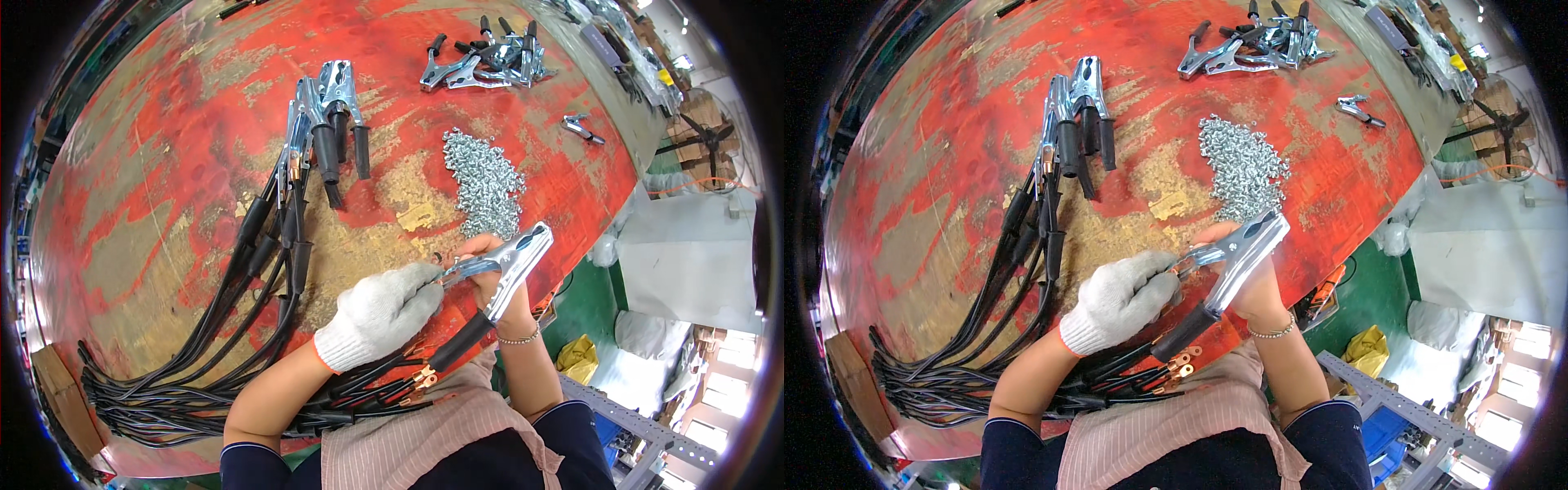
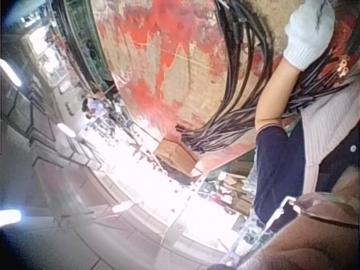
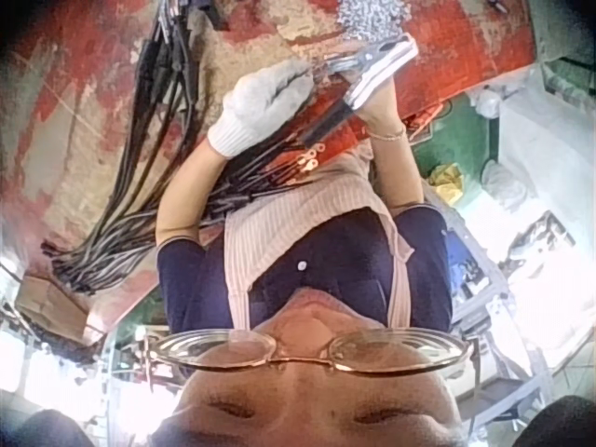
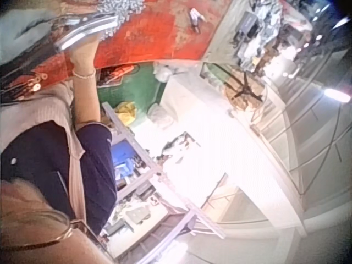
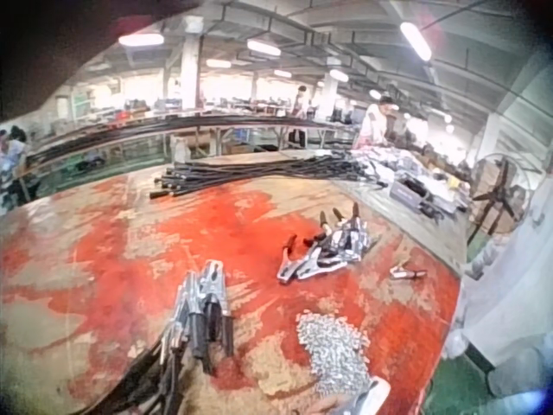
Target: Assembling large metal jumper-cable-style clamps by inserting a central pin or spring component.
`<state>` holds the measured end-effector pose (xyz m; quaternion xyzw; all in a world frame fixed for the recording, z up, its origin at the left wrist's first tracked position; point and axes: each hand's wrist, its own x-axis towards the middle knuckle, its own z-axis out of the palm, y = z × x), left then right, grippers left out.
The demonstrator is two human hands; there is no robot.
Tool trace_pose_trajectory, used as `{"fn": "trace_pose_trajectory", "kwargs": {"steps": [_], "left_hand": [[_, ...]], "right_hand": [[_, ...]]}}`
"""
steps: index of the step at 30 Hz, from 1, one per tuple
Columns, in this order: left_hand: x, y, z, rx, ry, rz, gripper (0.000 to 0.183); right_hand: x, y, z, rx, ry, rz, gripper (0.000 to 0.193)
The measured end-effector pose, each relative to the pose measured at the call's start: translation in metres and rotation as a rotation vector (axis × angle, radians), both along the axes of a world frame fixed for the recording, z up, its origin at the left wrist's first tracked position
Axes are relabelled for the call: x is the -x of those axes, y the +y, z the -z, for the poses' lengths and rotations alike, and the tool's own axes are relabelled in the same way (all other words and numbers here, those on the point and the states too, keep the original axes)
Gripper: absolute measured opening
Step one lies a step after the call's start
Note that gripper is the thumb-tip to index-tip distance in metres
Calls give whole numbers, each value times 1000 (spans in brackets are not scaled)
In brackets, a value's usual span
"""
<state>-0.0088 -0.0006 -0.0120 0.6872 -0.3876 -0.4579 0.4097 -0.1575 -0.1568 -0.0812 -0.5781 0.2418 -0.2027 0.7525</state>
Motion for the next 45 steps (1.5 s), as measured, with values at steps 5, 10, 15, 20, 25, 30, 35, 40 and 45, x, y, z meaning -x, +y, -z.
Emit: {"fn": "trace_pose_trajectory", "kwargs": {"steps": [5, 10, 15, 20, 25, 30, 35, 40, 45], "left_hand": [[-1, 1, 0, -6, 15, 12, 23], [3, 2, 5, 58, 57, -66, 25], [8, 2, 4, 233, -529, -16, 38], [8, -2, 11, 129, -99, -288, 34], [-9, -7, 15, 78, 709, -503, 33], [-9, -12, 17, 43, 625, -471, 33], [-8, 11, 43, 124, 360, -372, 43], [-3, -13, 37, 67, 288, -358, 40], [8, -10, 53, 131, 514, -392, 48]], "right_hand": [[-4, 3, 4, -278, -60, -102, 17], [4, 2, -4, -381, -166, -147, 18], [13, 7, -24, -44, 32, -105, 33], [-10, -32, -28, 1028, 321, 30, 11], [-32, -45, -14, 1440, 416, 77, 9], [-44, -50, -11, 1507, 393, 163, 11], [-54, -35, -8, 1496, 409, 90, 12], [-25, -69, 40, 1341, 425, 79, 10], [-25, -84, 55, 1400, 432, 29, 16]]}}
